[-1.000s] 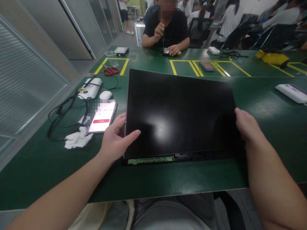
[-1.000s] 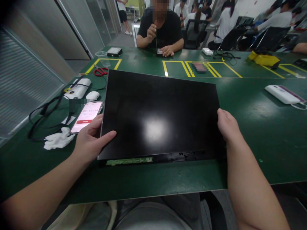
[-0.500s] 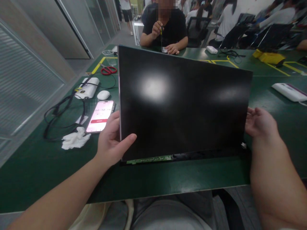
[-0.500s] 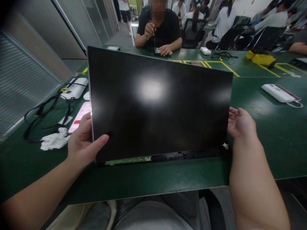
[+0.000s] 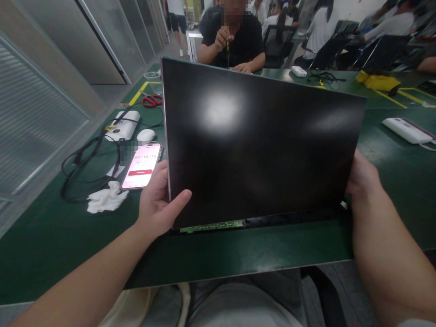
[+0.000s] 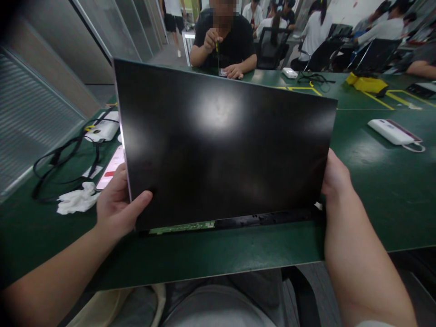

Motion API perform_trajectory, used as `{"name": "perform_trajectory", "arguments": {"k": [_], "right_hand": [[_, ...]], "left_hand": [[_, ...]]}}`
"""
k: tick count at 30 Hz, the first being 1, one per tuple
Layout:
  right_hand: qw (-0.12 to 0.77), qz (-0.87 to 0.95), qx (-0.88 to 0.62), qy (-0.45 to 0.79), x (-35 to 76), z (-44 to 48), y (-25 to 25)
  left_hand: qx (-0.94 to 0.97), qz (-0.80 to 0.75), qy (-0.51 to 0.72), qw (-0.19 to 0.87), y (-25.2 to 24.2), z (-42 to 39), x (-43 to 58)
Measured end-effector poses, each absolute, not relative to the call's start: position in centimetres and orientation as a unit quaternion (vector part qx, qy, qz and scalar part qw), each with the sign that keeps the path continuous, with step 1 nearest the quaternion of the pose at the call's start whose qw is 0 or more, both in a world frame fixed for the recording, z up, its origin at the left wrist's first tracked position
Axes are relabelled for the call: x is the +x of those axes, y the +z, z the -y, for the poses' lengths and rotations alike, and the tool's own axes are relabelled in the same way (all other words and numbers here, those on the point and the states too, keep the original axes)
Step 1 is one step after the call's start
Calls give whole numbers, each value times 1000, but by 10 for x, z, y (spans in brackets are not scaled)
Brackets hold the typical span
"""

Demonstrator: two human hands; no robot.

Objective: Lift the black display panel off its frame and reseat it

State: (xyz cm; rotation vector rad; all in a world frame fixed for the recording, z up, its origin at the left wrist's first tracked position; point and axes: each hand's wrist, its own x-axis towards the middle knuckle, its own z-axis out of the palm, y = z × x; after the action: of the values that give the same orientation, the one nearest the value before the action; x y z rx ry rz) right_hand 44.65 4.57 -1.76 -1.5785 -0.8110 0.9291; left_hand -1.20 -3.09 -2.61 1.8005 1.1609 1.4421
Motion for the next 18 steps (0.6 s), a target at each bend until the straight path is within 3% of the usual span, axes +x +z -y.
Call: {"name": "perform_trajectory", "arguments": {"k": [7, 11, 18], "right_hand": [[618, 182, -595, 481, 439, -42, -1], [646, 189, -536, 510, 438, -38, 1], [680, 112, -499, 526, 444, -19, 2]], "left_hand": [[596, -439, 584, 332, -35, 29, -10], [565, -450, 599, 345, -30, 26, -8], [438, -481, 588, 481, -21, 17, -5]]}}
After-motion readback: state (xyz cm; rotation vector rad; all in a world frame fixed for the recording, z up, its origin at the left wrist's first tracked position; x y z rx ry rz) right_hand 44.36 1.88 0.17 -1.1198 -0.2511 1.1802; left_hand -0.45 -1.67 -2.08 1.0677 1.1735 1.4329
